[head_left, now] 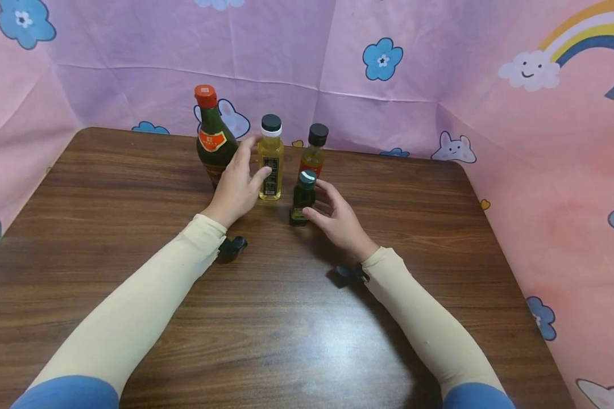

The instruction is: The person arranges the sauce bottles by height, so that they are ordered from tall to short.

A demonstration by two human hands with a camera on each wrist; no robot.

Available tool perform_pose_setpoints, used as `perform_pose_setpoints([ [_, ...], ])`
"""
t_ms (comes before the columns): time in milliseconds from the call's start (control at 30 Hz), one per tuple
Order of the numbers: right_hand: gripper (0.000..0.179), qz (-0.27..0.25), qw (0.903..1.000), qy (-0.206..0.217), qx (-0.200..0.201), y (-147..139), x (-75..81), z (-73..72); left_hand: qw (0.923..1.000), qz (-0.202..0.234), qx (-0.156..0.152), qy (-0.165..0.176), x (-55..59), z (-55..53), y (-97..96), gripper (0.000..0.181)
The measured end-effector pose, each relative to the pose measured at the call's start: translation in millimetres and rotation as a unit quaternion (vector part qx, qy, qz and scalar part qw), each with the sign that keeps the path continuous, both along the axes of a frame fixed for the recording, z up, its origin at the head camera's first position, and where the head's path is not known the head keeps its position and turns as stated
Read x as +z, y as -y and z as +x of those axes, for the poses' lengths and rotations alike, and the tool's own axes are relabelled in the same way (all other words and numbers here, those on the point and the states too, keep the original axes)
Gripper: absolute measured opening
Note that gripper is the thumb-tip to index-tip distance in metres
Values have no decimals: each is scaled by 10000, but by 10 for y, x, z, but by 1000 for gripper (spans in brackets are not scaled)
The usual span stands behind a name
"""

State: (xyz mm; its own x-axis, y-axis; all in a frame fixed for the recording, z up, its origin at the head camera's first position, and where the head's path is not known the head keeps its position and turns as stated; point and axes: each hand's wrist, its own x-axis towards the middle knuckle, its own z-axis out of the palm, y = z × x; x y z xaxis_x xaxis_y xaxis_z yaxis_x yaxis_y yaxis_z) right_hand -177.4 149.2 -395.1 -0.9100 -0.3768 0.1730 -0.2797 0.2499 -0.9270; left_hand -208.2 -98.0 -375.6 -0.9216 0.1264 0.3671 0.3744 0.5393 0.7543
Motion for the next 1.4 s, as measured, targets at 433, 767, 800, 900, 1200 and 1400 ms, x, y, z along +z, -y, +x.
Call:
perform_pose_setpoints([
  [433,51,126,9998,-165,-62,51,54,-22,10000,-23,22,18,1,3,-6,67],
  [767,52,30,9994,-332,-97,49,54,-3,10000,-53,39,58,-2,-1,2,67],
  [800,52,26,9993,-353,-92,46,53,0,10000,-50,40,64,-4,-2,3,67],
  [900,53,16,9990,-441,-94,22,57,11,10000,-44,39,62,-5,0,4,66],
  [1200,52,-65,9974,-662,-289,-190,113,44,10000,-37,16,51,-18,11,1,67],
  [1400,51,-109,9954,-763,-568,-392,110,4,10000,-17,-4,31,-10,10,0,67],
])
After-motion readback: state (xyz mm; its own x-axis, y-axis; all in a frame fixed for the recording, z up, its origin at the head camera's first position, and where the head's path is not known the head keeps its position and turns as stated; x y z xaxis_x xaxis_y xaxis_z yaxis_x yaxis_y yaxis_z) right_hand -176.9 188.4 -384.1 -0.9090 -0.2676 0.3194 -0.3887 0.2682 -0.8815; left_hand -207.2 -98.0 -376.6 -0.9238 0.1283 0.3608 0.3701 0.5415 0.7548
